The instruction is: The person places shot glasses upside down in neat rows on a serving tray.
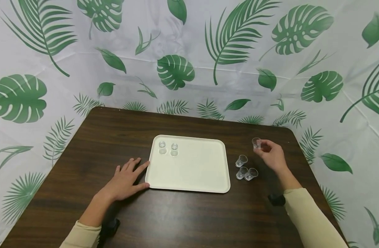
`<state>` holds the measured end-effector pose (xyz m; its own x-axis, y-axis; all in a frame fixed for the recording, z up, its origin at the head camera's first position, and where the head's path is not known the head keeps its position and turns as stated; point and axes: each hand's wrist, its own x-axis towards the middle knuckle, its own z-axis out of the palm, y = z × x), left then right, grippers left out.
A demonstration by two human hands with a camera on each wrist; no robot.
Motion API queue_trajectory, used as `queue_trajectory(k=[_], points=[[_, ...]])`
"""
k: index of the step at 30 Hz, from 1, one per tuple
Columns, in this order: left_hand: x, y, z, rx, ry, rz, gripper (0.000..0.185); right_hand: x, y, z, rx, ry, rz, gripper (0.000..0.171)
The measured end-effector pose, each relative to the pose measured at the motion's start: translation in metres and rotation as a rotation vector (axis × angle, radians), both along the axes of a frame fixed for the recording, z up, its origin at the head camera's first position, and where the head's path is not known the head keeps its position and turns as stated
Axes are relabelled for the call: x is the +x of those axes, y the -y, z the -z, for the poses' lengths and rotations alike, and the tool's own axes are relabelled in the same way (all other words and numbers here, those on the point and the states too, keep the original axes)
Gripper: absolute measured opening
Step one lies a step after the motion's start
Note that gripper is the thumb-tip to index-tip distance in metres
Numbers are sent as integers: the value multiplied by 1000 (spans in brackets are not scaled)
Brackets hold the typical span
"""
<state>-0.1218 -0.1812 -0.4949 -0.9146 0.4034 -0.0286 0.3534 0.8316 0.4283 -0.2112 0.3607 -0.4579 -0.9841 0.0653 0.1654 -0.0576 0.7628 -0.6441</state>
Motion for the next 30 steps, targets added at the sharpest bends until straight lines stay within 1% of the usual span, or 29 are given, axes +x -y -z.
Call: queue_trajectory(k=[4,9,11,17,23,28,30], points=[[0,0,-3,1,-13,5,78,-5,12,-12,36,-31,-36,36],[0,-1,0,15,-5,0,80,-12,38,-26,72,-65,-120,33],[-1,-1,1,14,-3,-4,80,-14,51,-31,86,-65,-159,33],[-1,0,1,-3,2,-10,80,-14,94,-41,177,-9,-293,36],[-2,2,3,-10,16,1,81,-10,140,-38,284,23,-405,30],[-1,3,4,-8,13,-5,80,-7,172,-29,400,28,-449,26],[-1,2,4,-7,4,-4,80,-7,182,-26,453,8,-454,26]])
